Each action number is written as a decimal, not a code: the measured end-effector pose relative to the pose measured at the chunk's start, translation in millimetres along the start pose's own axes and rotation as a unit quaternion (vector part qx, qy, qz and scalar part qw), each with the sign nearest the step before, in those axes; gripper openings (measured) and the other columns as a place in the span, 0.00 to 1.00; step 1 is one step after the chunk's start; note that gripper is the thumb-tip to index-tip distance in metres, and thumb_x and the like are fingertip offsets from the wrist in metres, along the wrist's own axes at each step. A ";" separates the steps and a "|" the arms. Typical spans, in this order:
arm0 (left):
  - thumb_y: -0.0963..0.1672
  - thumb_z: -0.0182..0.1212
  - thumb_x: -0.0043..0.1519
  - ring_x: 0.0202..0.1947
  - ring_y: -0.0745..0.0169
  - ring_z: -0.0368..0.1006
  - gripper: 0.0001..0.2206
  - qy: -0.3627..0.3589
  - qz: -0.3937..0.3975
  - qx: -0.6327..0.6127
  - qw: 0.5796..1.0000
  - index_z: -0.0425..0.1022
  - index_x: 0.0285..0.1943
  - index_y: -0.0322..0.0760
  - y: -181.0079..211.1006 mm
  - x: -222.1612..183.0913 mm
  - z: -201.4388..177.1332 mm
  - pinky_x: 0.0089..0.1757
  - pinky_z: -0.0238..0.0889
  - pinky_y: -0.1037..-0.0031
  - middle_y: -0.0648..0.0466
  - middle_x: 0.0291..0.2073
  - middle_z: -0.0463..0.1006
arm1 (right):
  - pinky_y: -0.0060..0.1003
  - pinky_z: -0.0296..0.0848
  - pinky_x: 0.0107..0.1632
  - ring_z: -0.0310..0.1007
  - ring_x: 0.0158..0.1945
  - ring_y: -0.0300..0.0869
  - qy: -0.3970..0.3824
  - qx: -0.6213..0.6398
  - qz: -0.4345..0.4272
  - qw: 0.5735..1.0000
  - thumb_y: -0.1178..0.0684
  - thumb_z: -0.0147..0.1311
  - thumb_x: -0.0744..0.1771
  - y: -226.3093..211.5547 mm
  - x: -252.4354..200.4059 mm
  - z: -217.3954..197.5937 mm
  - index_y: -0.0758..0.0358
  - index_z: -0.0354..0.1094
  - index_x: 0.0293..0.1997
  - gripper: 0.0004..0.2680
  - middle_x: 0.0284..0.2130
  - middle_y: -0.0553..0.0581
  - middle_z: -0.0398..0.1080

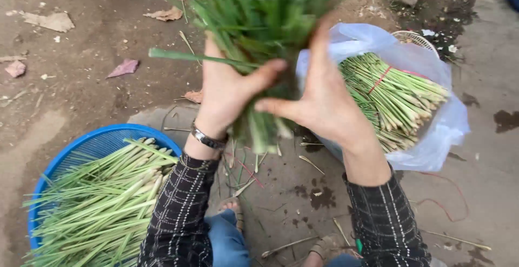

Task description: Sorting, cleaning, and bundling lemongrass stalks into plastic bags for distribution.

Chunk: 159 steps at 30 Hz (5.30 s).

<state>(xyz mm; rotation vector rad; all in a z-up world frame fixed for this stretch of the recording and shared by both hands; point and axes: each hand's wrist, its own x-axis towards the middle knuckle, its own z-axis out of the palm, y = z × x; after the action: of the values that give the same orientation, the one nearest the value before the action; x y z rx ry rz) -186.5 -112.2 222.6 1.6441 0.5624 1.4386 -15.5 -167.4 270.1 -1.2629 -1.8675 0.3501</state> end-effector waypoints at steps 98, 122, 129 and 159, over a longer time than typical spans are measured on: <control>0.56 0.69 0.44 0.58 0.56 0.56 0.27 -0.472 0.206 0.486 0.706 0.75 0.53 0.51 -306.7 14.8 317.4 0.51 0.52 0.63 0.55 0.62 0.60 | 0.52 0.72 0.55 0.76 0.52 0.55 0.096 -0.121 0.308 0.939 0.57 0.52 0.65 285.9 -142.0 -85.4 0.59 0.72 0.55 0.13 0.43 0.61 0.76; 0.52 0.45 0.72 0.75 0.29 0.40 0.35 -0.244 -0.108 -0.030 0.963 0.30 0.83 0.41 -233.6 57.2 185.8 0.67 0.40 0.41 0.30 0.77 0.43 | 0.64 0.51 0.64 0.56 0.69 0.61 -0.215 -0.404 0.421 0.783 0.24 0.69 0.53 461.1 -43.8 -24.7 0.55 0.39 0.78 0.51 0.63 0.71 0.62; 0.61 0.33 0.70 0.75 0.24 0.34 0.38 -0.197 -0.147 -0.065 0.967 0.32 0.83 0.43 -230.4 81.9 144.7 0.67 0.36 0.38 0.31 0.78 0.38 | 0.58 0.51 0.64 0.60 0.62 0.57 -0.051 -0.383 0.271 0.882 0.49 0.77 0.51 326.7 -112.5 -37.1 0.60 0.48 0.76 0.46 0.55 0.66 0.66; 0.47 0.43 0.65 0.54 0.36 0.59 0.22 -0.478 -0.083 0.475 0.734 0.67 0.69 0.45 -319.1 -172.1 170.6 0.52 0.36 0.38 0.42 0.53 0.71 | 0.59 0.63 0.68 0.66 0.63 0.62 0.205 0.123 0.302 0.923 0.54 0.77 0.55 254.6 -4.0 220.1 0.70 0.60 0.65 0.34 0.57 0.74 0.68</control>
<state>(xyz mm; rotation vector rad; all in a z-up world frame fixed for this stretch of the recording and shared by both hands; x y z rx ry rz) -1.6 -130.7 -132.4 2.7010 0.8275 -0.0984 -21.3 -8.5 -26.5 -1.5721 -1.0199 0.5733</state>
